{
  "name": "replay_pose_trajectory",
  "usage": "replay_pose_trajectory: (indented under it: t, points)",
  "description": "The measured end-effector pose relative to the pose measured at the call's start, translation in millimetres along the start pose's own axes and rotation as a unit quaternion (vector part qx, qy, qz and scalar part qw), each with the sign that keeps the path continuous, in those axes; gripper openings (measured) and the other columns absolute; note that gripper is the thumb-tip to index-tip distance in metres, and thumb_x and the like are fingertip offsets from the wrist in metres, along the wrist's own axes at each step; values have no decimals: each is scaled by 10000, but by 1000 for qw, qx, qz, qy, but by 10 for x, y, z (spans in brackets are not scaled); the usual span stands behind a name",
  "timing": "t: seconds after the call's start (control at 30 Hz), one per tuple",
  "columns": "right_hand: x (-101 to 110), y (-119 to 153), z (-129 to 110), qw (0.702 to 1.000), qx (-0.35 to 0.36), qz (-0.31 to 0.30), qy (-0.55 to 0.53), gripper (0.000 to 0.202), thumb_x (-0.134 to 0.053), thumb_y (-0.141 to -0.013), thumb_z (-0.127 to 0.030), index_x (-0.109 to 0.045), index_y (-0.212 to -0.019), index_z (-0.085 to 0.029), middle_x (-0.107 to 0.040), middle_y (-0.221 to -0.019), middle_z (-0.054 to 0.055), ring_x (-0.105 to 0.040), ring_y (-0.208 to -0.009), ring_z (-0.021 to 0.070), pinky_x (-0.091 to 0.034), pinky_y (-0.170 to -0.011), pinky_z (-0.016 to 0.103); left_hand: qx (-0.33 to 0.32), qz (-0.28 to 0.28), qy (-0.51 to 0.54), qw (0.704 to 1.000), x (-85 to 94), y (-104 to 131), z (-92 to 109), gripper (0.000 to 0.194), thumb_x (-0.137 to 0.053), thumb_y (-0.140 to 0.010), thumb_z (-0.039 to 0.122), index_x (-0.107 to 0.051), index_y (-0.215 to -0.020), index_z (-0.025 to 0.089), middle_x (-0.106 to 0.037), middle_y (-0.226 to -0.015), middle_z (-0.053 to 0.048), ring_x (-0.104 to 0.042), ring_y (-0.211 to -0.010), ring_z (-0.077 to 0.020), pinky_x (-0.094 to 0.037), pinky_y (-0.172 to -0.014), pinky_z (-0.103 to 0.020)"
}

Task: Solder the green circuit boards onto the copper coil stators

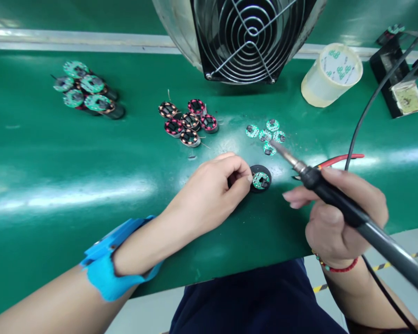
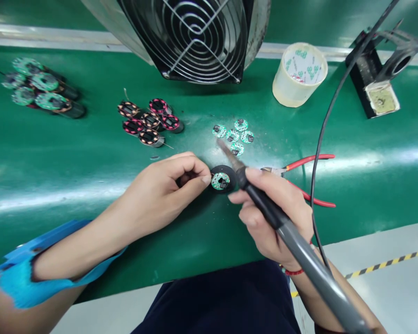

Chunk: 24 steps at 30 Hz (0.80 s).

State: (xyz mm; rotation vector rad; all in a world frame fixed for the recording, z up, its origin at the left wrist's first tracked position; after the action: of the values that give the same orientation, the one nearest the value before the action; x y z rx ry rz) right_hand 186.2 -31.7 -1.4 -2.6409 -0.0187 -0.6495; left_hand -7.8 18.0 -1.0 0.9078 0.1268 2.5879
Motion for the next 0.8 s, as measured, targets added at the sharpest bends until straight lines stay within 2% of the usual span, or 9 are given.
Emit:
replay_pose_trajectory:
  t: [0.07,0.13,0.23,0.3,0.4,0.47,0.6,0.67,0.8]
  points:
    - [-65,-52,10,1000,5,21,-11,356,-501,-986,-270,-501,-1341,-303,-759,-935,16,-723,-764,200,-599,-739,402,-4,-1,2,1000,0,1,6,166,-498,-842,193,-585,-701,180,-542,-692,28,-479,-602,-108,-351,-554,-250]
    - [-143,-100,33,999,13,-27,35,374,-533,-962,-205,-502,-1326,-286,-752,-1030,29,-713,-932,216,-578,-847,417,-7,0,2,1000,-6,-2,12,166,-495,-842,190,-577,-698,180,-547,-698,26,-492,-619,-113,-362,-571,-255]
    - [-244,-139,74,984,36,-120,128,426,-594,-923,-232,-474,-1332,-250,-708,-1135,77,-662,-1014,253,-554,-860,440,-13,2,4,1000,-20,-10,8,164,-488,-841,182,-559,-694,181,-550,-704,21,-503,-636,-122,-367,-582,-262]
    - [-285,-147,90,976,50,-137,163,420,-586,-923,-239,-471,-1327,-242,-702,-1120,85,-646,-948,251,-545,-825,441,-20,4,11,1000,-23,-14,-11,164,-487,-843,179,-551,-692,182,-547,-703,20,-503,-639,-124,-367,-581,-263]
    - [-302,-146,91,975,60,-132,169,395,-561,-929,-199,-474,-1311,-255,-709,-1082,71,-633,-913,239,-535,-801,423,-33,7,44,998,-15,-9,-63,133,-490,-848,174,-552,-730,184,-540,-731,19,-504,-644,-121,-388,-586,-260]
    - [-285,-141,82,980,66,-116,146,426,-579,-916,-176,-461,-1316,-263,-713,-1072,63,-638,-941,240,-532,-814,421,-49,0,64,997,-21,1,-95,71,-504,-830,147,-563,-850,182,-548,-807,10,-520,-681,-123,-427,-612,-260]
    - [-222,-118,71,985,99,-93,108,487,-609,-887,-131,-450,-1327,-267,-712,-1113,63,-656,-967,237,-532,-831,419,-131,-28,11,991,-115,13,-89,299,-565,-791,117,-553,-1085,170,-556,-1043,-58,-540,-957,-194,-483,-837,-349]
    - [-198,-100,83,986,105,-91,94,505,-616,-879,-119,-452,-1332,-269,-702,-1160,65,-663,-962,228,-542,-831,410,-142,-19,-29,989,-178,-4,-66,290,-579,-807,136,-571,-1094,179,-558,-1066,-70,-517,-1018,-225,-466,-895,-396]
    - [-175,-71,132,992,65,-85,73,522,-619,-874,-110,-451,-1339,-277,-693,-1172,61,-653,-1038,223,-551,-887,408,-138,-24,-49,989,-220,-67,-43,187,-553,-850,161,-599,-1030,178,-577,-1033,-64,-538,-988,-224,-469,-872,-393]
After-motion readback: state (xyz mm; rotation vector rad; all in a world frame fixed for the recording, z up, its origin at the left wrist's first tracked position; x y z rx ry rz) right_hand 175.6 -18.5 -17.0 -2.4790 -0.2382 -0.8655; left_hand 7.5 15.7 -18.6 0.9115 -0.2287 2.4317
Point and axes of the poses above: each hand's wrist, its own y-axis away from the middle knuckle, its own x-axis out of the back of the hand, z = x × y, the point moved 1 cm from there along -y, towards the middle knuckle
